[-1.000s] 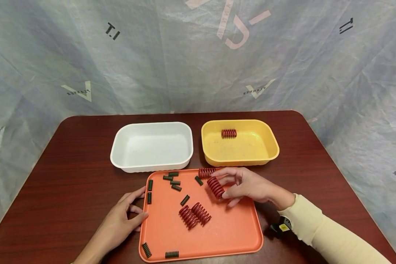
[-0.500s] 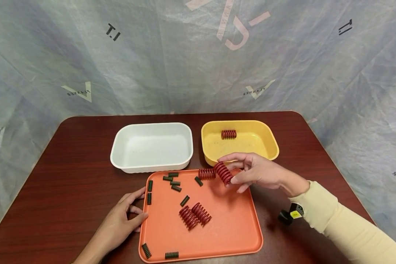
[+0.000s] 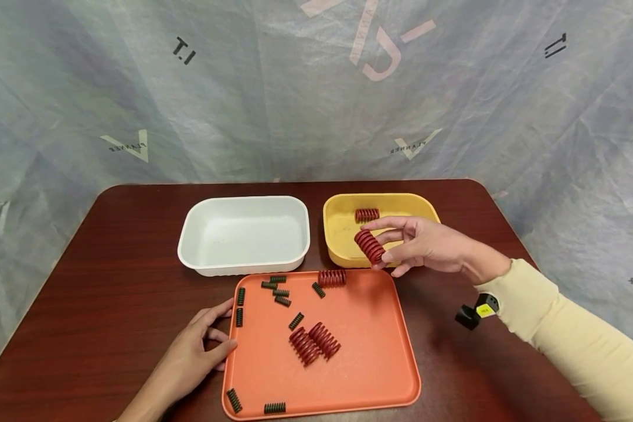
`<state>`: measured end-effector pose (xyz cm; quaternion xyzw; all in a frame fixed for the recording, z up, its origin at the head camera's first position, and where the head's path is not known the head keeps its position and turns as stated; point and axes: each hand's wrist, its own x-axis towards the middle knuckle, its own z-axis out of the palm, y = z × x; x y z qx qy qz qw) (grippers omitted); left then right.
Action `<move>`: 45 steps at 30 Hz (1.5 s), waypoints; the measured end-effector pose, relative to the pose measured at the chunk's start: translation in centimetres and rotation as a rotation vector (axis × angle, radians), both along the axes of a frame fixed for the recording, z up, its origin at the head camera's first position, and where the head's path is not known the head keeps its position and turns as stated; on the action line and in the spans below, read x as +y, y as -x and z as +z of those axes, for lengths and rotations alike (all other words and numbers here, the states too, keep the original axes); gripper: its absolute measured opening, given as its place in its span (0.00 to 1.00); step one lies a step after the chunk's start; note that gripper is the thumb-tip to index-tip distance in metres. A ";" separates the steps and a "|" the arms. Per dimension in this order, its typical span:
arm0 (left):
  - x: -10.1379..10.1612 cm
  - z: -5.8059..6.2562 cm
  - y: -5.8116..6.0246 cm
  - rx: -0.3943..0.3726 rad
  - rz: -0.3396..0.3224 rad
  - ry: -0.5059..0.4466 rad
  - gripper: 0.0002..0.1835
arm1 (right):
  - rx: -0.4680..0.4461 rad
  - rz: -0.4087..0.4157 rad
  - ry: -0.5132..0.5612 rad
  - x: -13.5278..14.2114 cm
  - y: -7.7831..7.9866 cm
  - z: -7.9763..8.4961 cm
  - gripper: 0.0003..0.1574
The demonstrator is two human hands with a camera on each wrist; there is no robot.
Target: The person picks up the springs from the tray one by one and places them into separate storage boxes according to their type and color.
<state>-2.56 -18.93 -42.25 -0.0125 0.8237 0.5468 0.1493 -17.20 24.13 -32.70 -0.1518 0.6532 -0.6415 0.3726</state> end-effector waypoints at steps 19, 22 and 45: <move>-0.1 0.1 0.2 0.006 -0.001 0.001 0.38 | -0.003 0.019 -0.115 0.3 5.2 2.3 0.38; -0.1 0.1 0.2 0.007 -0.002 -0.003 0.38 | 0.006 0.031 -0.156 0.5 6.3 2.3 0.39; -0.2 -0.2 0.1 0.011 -0.006 -0.004 0.38 | -0.061 0.102 -0.344 -0.8 10.5 -0.4 0.42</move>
